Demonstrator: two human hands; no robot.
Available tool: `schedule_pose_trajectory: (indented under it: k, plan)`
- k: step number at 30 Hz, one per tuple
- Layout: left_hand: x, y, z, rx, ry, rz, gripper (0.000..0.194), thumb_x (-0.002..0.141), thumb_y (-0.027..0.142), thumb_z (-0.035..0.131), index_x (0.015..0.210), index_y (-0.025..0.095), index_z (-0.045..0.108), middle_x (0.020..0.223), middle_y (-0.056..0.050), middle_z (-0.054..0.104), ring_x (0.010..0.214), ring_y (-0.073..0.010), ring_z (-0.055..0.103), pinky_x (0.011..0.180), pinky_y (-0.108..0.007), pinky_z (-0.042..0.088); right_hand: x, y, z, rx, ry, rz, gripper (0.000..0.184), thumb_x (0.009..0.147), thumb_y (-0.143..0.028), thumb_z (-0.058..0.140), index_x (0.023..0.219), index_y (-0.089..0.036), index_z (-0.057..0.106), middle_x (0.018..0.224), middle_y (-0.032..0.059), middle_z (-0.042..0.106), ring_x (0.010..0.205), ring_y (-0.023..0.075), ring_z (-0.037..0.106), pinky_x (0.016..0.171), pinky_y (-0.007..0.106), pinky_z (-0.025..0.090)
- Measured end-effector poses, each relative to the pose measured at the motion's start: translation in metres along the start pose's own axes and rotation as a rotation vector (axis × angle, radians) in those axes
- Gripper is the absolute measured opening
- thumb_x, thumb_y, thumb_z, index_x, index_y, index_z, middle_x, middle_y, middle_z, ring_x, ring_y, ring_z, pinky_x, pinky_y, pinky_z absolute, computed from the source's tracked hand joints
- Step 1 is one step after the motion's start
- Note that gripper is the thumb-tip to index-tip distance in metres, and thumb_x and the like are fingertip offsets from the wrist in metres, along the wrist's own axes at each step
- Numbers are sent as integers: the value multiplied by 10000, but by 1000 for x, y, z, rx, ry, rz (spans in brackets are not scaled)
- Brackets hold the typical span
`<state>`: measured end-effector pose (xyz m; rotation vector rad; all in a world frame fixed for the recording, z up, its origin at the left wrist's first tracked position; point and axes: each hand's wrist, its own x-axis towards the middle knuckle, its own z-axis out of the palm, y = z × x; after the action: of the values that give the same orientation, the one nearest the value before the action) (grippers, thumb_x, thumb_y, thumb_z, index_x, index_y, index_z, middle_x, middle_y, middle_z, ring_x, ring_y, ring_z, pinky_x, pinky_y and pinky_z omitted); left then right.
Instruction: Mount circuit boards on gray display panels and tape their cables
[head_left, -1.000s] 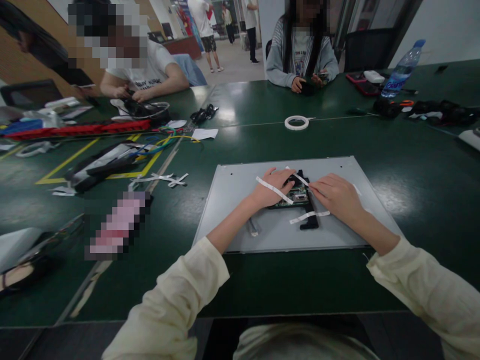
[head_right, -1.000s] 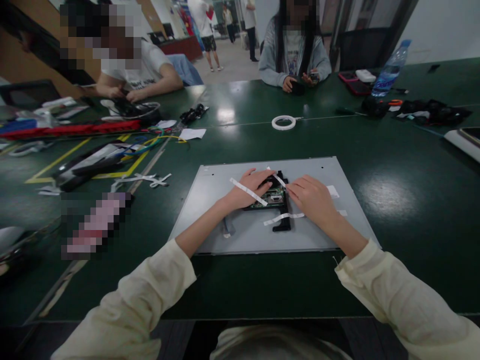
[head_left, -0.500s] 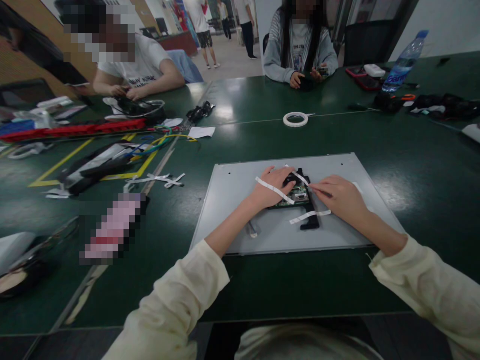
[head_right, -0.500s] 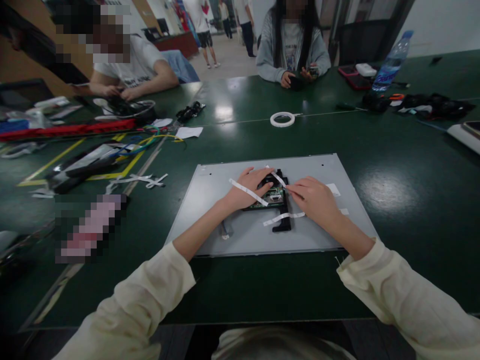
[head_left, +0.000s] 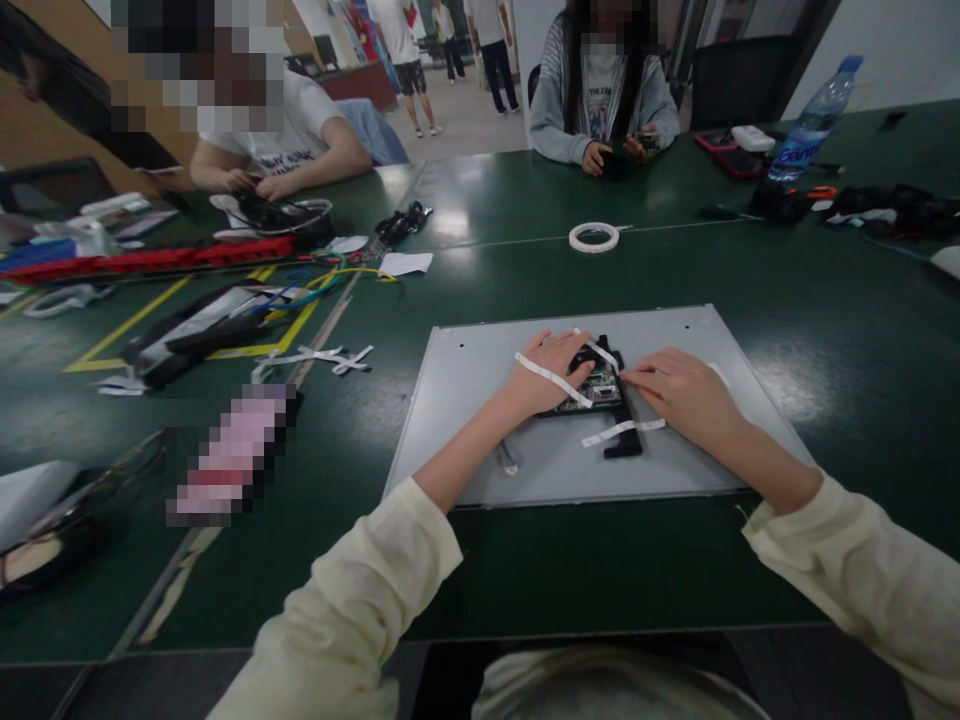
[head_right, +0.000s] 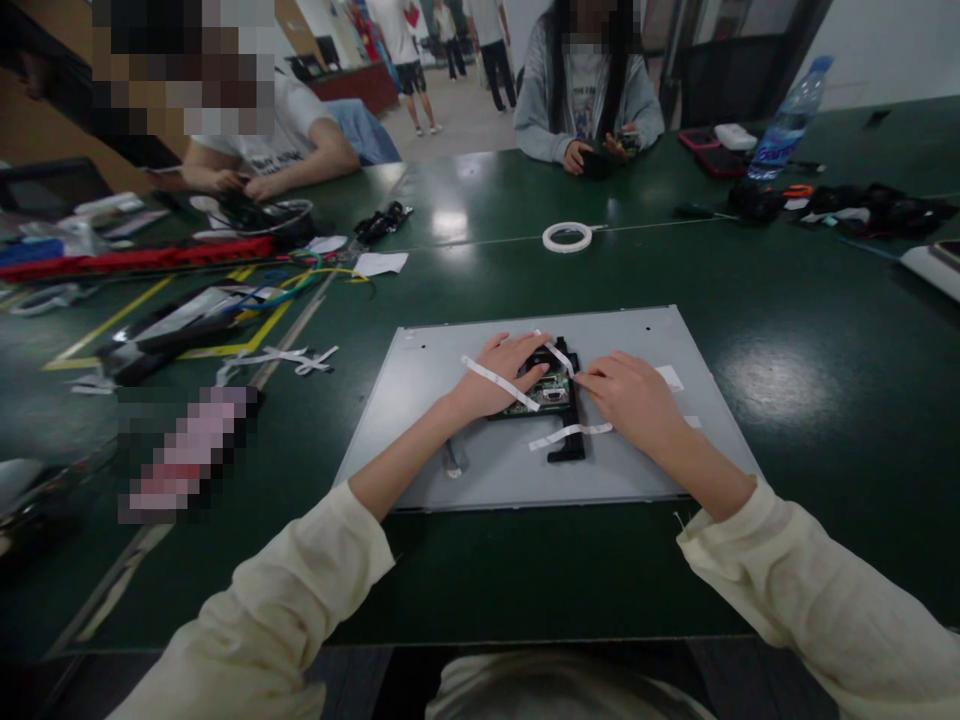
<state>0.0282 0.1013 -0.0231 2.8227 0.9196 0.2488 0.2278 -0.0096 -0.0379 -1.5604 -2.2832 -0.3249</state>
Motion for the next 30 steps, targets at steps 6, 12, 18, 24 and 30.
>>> schedule_pose_trajectory:
  k: [6, 12, 18, 24, 30]
  plan:
    - [0, 0, 0, 28, -2, 11, 454, 963, 370, 324, 1358, 156, 391, 1404, -101, 474, 1327, -183, 398, 1122, -401, 221, 4, -13, -14, -210, -167, -100, 235, 856, -80, 502, 1037, -116, 648, 987, 99, 614, 902, 224, 533, 757, 342, 411]
    - [-1, -1, 3, 45, -4, 30, 458, 970, 380, 298, 1366, 174, 398, 1416, -81, 462, 1347, -193, 362, 1119, -408, 215, -1, -31, -21, -257, -240, -85, 292, 848, -29, 432, 1062, -63, 628, 1076, 150, 590, 929, 246, 535, 735, 359, 447]
    - [-1, -3, 5, 71, -17, -7, 463, 970, 417, 290, 1374, 230, 417, 1478, -61, 376, 1396, -217, 265, 1112, -436, 213, -10, -28, -21, -206, -235, -102, 359, 839, -20, 417, 1152, -38, 593, 1152, 157, 584, 1014, 255, 530, 796, 370, 466]
    - [-1, -1, 1, 70, -62, -44, 469, 967, 436, 272, 1389, 264, 385, 1504, -72, 324, 1398, -244, 257, 1060, -513, 265, -11, -17, -25, -113, -215, -89, 315, 835, -44, 439, 1071, -107, 639, 1127, 120, 616, 998, 231, 561, 852, 379, 443]
    - [-2, -2, 2, 64, -58, -41, 476, 965, 446, 271, 1389, 261, 387, 1505, -83, 320, 1399, -244, 255, 1058, -517, 268, -12, -13, -24, -52, -120, -25, 291, 855, -105, 463, 1085, -117, 641, 1133, 110, 622, 1005, 225, 565, 863, 375, 447]
